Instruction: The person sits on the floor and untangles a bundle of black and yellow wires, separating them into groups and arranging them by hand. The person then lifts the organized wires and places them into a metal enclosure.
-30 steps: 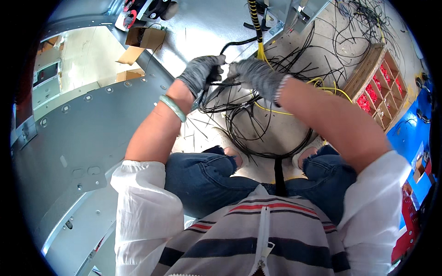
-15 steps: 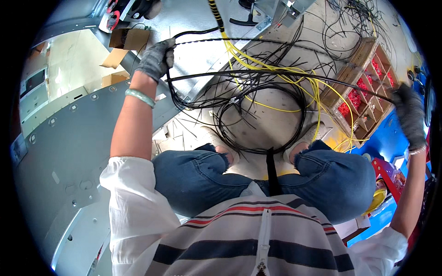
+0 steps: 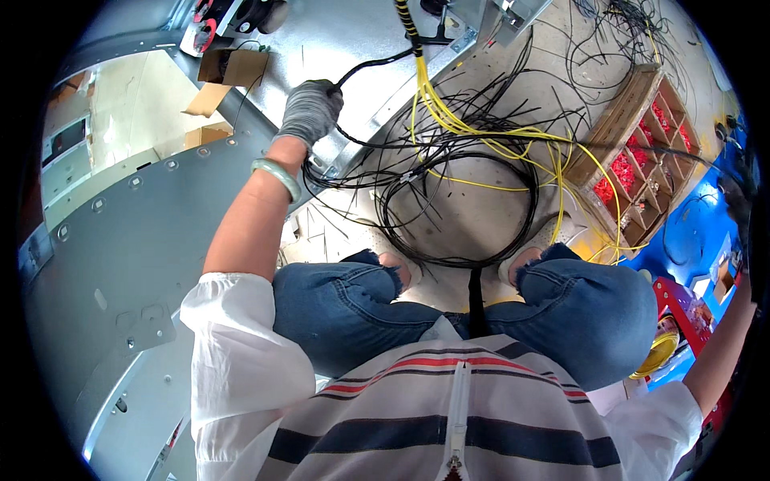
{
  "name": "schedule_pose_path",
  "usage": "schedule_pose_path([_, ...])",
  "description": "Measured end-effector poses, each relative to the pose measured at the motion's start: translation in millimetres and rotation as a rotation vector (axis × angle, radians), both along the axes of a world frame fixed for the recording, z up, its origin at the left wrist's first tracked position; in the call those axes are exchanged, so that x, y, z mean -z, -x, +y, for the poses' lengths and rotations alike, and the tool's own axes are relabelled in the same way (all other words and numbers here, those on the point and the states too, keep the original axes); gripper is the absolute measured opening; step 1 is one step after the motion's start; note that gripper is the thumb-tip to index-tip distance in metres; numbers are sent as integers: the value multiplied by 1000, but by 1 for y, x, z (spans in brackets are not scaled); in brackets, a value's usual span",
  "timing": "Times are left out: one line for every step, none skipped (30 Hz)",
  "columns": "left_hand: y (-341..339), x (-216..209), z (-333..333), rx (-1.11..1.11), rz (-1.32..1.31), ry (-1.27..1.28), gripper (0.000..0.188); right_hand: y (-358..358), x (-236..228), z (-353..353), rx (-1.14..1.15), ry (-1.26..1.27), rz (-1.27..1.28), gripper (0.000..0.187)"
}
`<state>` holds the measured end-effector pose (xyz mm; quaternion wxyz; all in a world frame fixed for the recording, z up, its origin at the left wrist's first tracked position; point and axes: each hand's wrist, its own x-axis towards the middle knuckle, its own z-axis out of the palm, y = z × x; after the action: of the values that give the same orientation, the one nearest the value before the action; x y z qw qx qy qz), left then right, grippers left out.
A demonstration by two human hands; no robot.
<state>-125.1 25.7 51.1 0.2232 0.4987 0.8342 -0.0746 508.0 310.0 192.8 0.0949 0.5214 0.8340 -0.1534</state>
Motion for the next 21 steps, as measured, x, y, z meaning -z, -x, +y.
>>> schedule_pose_path([-10, -9, 2, 79, 86, 6, 19, 44, 10, -19, -21, 75, 105, 42])
schedule_pose_path([-15, -17, -2, 93, 78, -30, 19, 99, 18, -40, -48, 162, 210, 39])
schedule_pose_path([-19, -20, -5, 23, 74, 20, 19, 155, 17, -58, -101, 267, 234, 42])
schedule_pose_path([-22, -26, -9, 28, 63, 59, 19, 214, 16, -77, -157, 377, 255, 45])
schedule_pose_path([-27, -32, -9, 51, 39, 82, 19, 251, 26, -85, -413, 475, 374, 41])
schedule_pose_path([-35, -40, -6, 74, -24, 103, 21, 290, 40, -98, -490, 485, 283, 36])
schedule_pose_path([-31, -31, -15, 115, -102, 61, 22, 331, 48, -115, -383, 866, 350, 32])
schedule_pose_path([-33, -29, -11, 36, -294, 99, 22, 355, 84, -126, -962, 568, 346, 22])
schedule_pose_path([-36, -28, -10, -59, -478, 148, 23, 381, 125, -136, -1424, 96, 468, 13])
schedule_pose_path([-39, -28, -10, -130, -636, 157, 26, 404, 132, -156, -994, 664, 451, 17])
schedule_pose_path([-40, -30, -9, -91, -647, 164, 26, 423, 140, -179, -167, 1311, 430, 21])
schedule_pose_path([-42, -32, -10, -60, -656, 173, 26, 437, 152, -194, 239, 1454, 414, 24])
schedule_pose_path([-42, -34, -13, -38, -664, 178, 26, 451, 162, -208, 406, 1498, 434, 28])
schedule_pose_path([-42, -32, -16, -18, -674, 157, 27, 466, 166, -218, 422, 1474, 504, 29])
schedule_pose_path([-42, -30, -16, 34, -568, 179, 27, 474, 176, -227, 439, 1447, 576, 29])
schedule_pose_path([-41, -28, -14, 86, -460, 201, 27, 481, 193, -231, 450, 1450, 602, 29])
schedule_pose_path([-42, -25, -8, 151, -356, 224, 27, 488, 215, -230, 474, 1447, 635, 28])
schedule_pose_path([-45, -38, -4, 54, -403, 292, 29, 493, 212, -233, 483, 1454, 656, 28])
schedule_pose_path([-31, -29, -12, 1, -650, 187, 30, 493, 208, -235, 522, 1472, 660, 27])
schedule_pose_path([-25, -33, -13, -135, -643, 256, 32, 490, 205, -236, 564, 1489, 665, 26])
schedule_pose_path([-17, -35, -16, -277, -640, 321, 33, 485, 178, -235, 601, 1503, 662, 26])
